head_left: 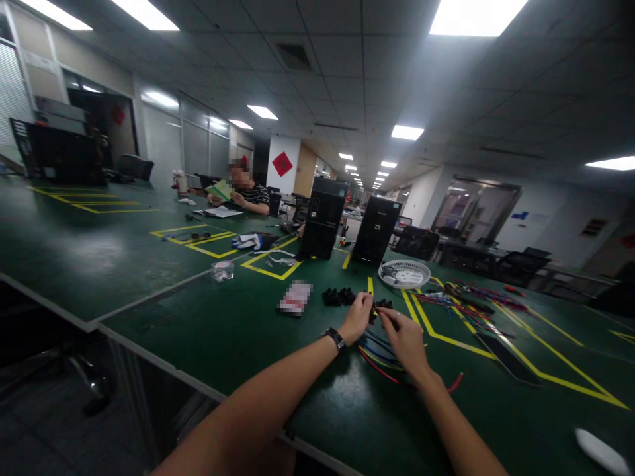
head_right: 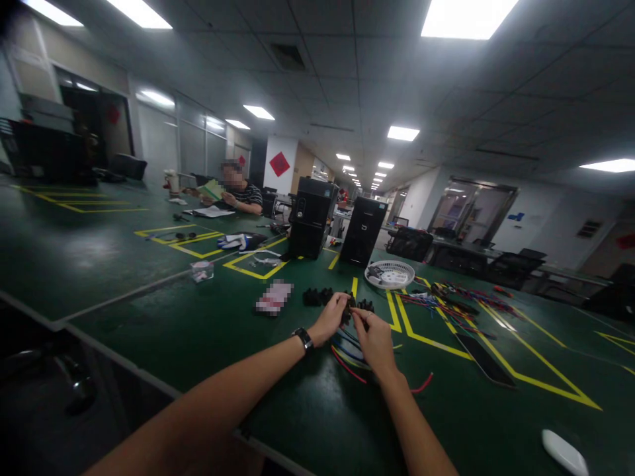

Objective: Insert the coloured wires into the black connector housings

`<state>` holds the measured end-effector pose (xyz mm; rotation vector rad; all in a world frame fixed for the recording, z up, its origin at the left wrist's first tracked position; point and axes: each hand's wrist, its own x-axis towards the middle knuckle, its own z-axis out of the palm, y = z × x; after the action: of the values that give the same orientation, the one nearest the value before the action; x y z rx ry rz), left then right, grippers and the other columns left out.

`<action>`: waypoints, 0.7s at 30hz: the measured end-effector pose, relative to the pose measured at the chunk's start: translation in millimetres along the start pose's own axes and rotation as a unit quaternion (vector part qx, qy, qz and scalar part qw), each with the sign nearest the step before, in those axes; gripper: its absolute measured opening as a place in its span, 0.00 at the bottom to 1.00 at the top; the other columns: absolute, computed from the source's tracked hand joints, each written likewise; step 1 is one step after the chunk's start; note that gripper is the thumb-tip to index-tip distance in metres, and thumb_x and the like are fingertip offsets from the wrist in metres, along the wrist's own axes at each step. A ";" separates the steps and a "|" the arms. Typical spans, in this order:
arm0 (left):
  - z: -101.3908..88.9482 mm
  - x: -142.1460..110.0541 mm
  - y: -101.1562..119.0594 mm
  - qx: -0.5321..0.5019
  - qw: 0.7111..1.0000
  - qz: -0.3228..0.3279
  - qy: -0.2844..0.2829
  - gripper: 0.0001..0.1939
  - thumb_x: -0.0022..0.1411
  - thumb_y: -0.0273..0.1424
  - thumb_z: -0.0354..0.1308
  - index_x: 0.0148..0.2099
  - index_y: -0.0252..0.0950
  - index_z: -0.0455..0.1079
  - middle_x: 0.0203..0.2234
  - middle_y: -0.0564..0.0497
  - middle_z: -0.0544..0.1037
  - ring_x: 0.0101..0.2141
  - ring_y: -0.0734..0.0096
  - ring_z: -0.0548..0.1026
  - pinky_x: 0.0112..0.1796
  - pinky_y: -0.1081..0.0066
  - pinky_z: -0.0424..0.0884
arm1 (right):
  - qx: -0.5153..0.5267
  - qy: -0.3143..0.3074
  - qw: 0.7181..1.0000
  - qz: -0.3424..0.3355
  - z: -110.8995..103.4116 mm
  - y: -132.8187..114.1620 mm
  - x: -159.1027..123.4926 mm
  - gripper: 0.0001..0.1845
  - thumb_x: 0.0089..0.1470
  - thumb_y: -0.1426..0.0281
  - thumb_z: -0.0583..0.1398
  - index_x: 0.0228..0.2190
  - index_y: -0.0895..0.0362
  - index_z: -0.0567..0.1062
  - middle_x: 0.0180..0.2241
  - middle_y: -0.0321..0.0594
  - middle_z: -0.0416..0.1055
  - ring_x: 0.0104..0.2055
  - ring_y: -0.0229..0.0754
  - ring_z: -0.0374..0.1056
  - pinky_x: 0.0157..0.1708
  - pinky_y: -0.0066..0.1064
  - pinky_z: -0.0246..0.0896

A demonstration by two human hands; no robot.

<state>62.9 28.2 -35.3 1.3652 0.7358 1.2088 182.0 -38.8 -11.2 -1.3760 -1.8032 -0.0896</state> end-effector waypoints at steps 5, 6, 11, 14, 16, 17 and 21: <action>2.1 1.8 -3.5 -0.015 1.000 -0.018 0.002 0.22 0.63 0.49 0.44 0.47 0.38 0.63 0.29 0.51 0.70 0.22 0.75 0.69 0.19 0.76 0.62 | -0.021 0.016 1.000 0.014 7.4 2.3 -1.4 0.18 0.58 0.63 0.53 0.44 0.56 0.77 0.39 0.46 0.78 0.39 0.49 0.74 0.41 0.39 0.66; 2.8 1.9 -4.4 -0.017 1.000 -0.024 0.002 0.22 0.63 0.49 0.44 0.47 0.37 0.62 0.29 0.52 0.69 0.22 0.75 0.68 0.19 0.77 0.62 | -0.022 0.019 0.999 0.018 8.6 2.5 -1.8 0.18 0.58 0.63 0.53 0.44 0.57 0.77 0.38 0.46 0.78 0.38 0.49 0.74 0.40 0.39 0.66; 2.8 0.9 -4.5 -0.002 0.999 -0.038 -0.005 0.21 0.64 0.48 0.42 0.47 0.37 0.61 0.29 0.52 0.68 0.21 0.77 0.67 0.19 0.77 0.61 | 0.012 0.005 1.000 0.028 4.4 4.9 -0.3 0.18 0.57 0.63 0.54 0.43 0.57 0.78 0.37 0.46 0.78 0.37 0.50 0.74 0.38 0.38 0.67; 1.5 0.2 0.2 0.017 1.000 0.009 -0.021 0.19 0.64 0.47 0.44 0.43 0.37 0.63 0.29 0.51 0.68 0.24 0.76 0.67 0.22 0.77 0.63 | 0.059 -0.020 0.997 0.041 -3.5 6.2 3.5 0.18 0.56 0.63 0.55 0.42 0.56 0.79 0.37 0.45 0.79 0.37 0.50 0.75 0.37 0.38 0.68; 2.5 -0.3 3.9 0.013 0.999 0.040 -0.023 0.18 0.64 0.46 0.44 0.41 0.36 0.63 0.29 0.51 0.68 0.25 0.75 0.67 0.23 0.77 0.64 | 0.087 -0.022 0.995 0.043 -5.2 5.0 4.5 0.18 0.55 0.63 0.56 0.42 0.56 0.79 0.39 0.45 0.78 0.38 0.50 0.75 0.38 0.38 0.68; 3.8 -0.6 5.6 0.008 0.999 0.045 -0.019 0.18 0.65 0.46 0.43 0.41 0.37 0.63 0.29 0.51 0.68 0.25 0.75 0.67 0.23 0.77 0.64 | 0.095 -0.016 0.994 0.041 -3.9 3.4 4.0 0.18 0.55 0.63 0.56 0.42 0.57 0.79 0.40 0.45 0.78 0.38 0.50 0.74 0.39 0.38 0.68; 7.7 -1.4 10.0 -0.004 0.999 0.027 0.026 0.18 0.66 0.46 0.40 0.43 0.38 0.61 0.28 0.52 0.67 0.25 0.75 0.67 0.23 0.76 0.64 | 0.095 0.028 0.995 0.024 11.5 -7.7 -1.8 0.20 0.57 0.67 0.54 0.49 0.57 0.75 0.43 0.46 0.76 0.40 0.48 0.74 0.41 0.37 0.68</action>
<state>67.7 22.5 -25.0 1.3577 0.7338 1.2928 169.2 -37.3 -16.6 -1.2692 -1.6851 0.0671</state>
